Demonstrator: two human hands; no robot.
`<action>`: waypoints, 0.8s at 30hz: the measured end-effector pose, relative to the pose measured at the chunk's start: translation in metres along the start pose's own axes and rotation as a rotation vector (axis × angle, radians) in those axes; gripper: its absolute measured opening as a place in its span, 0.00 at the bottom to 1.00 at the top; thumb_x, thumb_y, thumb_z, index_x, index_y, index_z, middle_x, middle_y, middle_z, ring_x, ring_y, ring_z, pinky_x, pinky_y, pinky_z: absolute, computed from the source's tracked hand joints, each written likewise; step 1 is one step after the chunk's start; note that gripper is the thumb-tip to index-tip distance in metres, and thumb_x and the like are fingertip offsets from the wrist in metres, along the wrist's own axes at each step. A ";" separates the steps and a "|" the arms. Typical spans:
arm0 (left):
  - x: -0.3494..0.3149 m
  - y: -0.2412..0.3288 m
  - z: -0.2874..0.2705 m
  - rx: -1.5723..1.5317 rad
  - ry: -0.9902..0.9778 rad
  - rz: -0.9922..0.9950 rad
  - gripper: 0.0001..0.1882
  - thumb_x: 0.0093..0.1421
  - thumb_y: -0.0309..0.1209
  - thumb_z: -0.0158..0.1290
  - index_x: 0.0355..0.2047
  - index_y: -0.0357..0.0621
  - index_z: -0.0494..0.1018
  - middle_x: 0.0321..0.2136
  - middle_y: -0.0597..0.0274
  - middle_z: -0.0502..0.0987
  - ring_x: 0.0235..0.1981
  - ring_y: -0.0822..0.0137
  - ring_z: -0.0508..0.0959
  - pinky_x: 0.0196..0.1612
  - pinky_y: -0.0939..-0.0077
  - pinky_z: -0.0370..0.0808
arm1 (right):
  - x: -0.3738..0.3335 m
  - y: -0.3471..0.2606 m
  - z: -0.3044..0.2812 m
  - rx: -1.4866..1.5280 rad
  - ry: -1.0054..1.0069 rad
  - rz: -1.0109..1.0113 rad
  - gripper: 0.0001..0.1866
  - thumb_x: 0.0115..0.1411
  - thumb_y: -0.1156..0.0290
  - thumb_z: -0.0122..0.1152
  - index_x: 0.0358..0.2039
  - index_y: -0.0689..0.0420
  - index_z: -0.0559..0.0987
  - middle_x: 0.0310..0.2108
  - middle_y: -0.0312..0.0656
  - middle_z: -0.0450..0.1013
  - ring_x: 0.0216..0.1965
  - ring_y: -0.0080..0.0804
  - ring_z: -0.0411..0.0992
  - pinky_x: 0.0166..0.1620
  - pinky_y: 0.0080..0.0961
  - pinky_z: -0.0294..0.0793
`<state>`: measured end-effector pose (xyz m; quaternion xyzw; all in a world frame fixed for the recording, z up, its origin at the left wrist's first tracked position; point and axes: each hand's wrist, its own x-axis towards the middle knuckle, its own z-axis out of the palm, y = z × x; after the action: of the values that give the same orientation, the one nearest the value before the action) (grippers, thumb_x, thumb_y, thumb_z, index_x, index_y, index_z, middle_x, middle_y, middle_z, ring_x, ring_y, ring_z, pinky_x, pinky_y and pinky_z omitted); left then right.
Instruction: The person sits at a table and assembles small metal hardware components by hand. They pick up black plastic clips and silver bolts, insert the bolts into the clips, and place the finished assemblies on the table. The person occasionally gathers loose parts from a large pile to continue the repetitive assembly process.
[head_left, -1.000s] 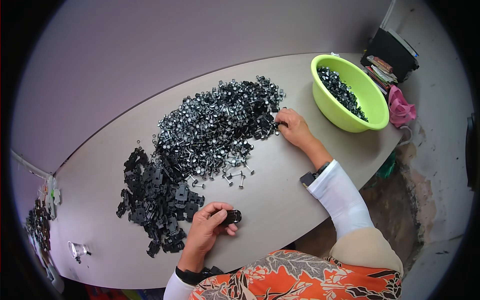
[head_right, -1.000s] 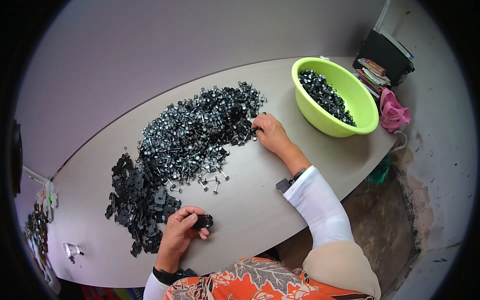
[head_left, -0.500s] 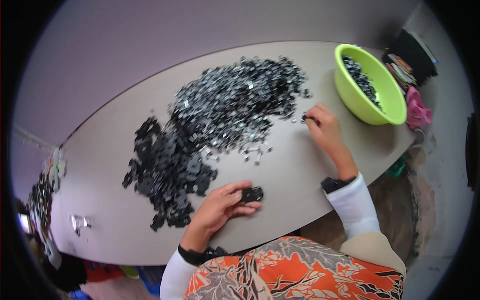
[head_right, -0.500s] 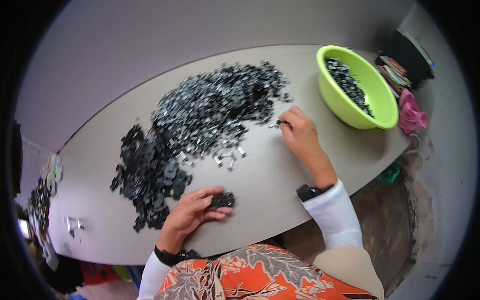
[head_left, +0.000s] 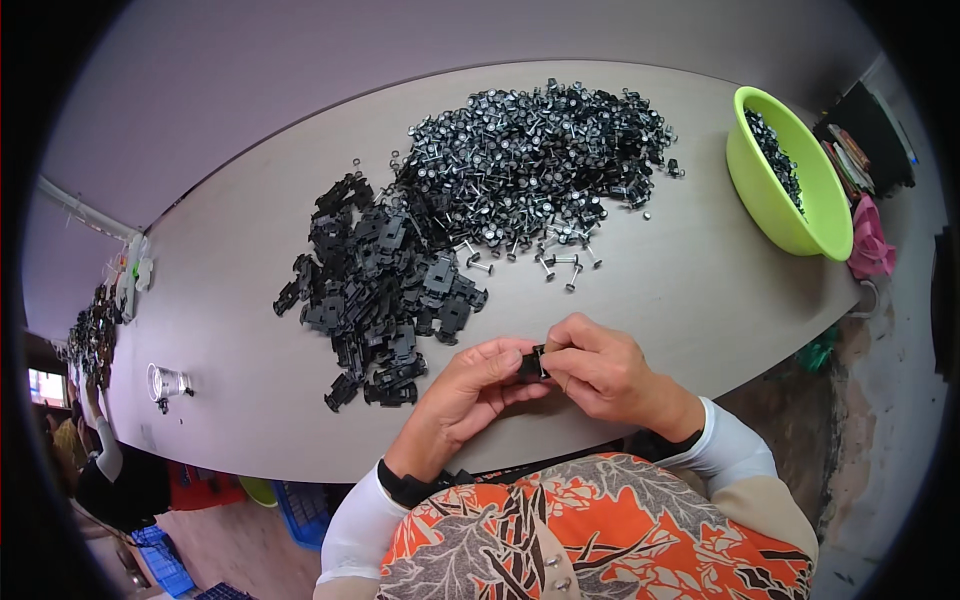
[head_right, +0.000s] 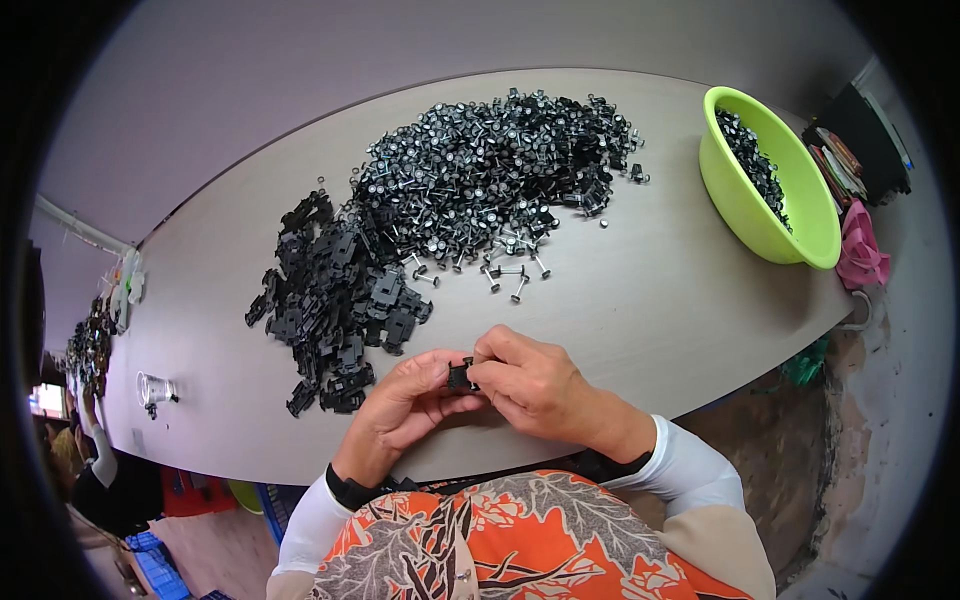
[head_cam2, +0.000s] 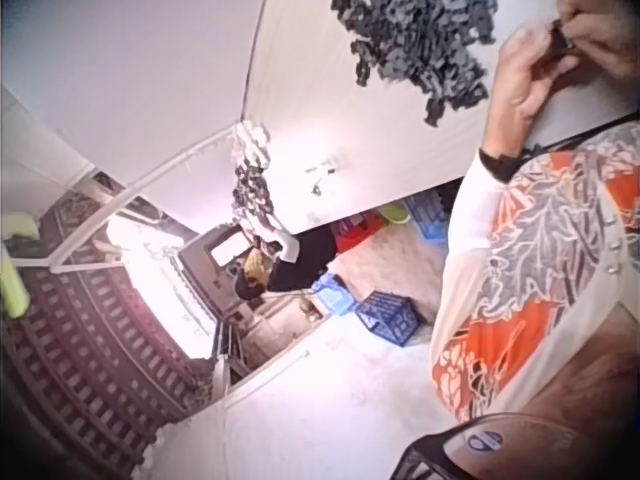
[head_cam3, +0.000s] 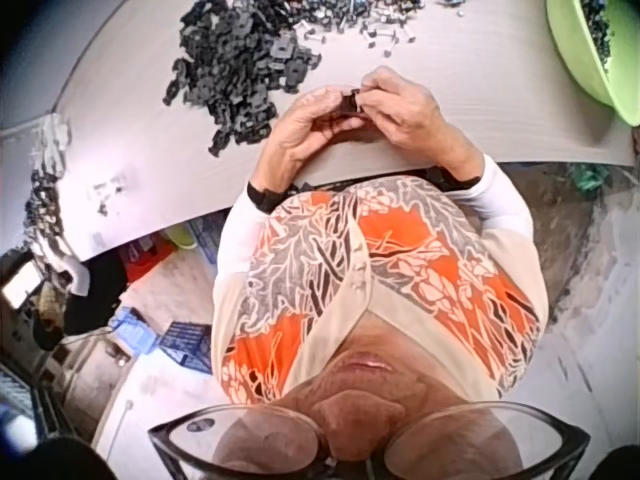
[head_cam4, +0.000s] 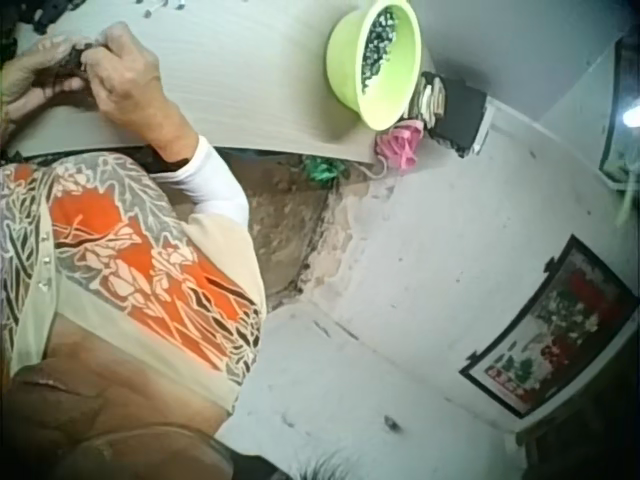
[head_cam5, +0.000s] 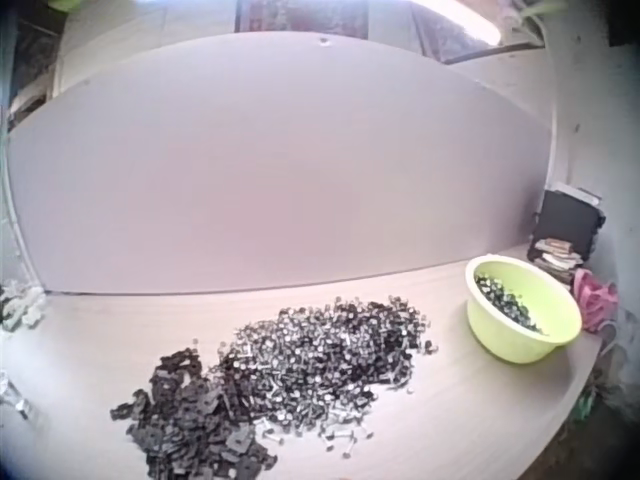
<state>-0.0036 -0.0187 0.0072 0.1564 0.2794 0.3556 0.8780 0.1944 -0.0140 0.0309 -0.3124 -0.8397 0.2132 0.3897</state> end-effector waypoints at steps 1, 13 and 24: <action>-0.002 -0.002 -0.002 0.008 0.017 0.015 0.13 0.62 0.34 0.53 0.39 0.35 0.72 0.36 0.55 0.77 0.38 0.63 0.79 0.45 0.65 0.79 | 0.000 0.000 0.001 0.008 0.015 -0.013 0.07 0.46 0.83 0.60 0.28 0.60 0.75 0.31 0.41 0.67 0.26 0.34 0.71 0.27 0.27 0.71; -0.007 -0.013 -0.002 0.198 0.114 0.116 0.09 0.63 0.32 0.52 0.29 0.39 0.72 0.30 0.61 0.77 0.34 0.68 0.78 0.43 0.68 0.78 | 0.002 -0.007 0.002 -0.025 -0.186 0.063 0.06 0.47 0.84 0.57 0.24 0.61 0.71 0.26 0.43 0.63 0.25 0.41 0.68 0.26 0.34 0.69; -0.013 -0.015 -0.003 0.343 0.123 0.201 0.09 0.56 0.23 0.58 0.26 0.42 0.66 0.27 0.67 0.72 0.29 0.77 0.73 0.36 0.82 0.74 | -0.002 -0.021 0.031 -0.109 -0.043 0.002 0.18 0.47 0.83 0.58 0.40 0.59 0.72 0.28 0.43 0.64 0.24 0.40 0.69 0.26 0.30 0.71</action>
<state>-0.0046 -0.0379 0.0028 0.3089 0.3719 0.3977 0.7799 0.1638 -0.0335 0.0239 -0.3293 -0.8578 0.1743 0.3540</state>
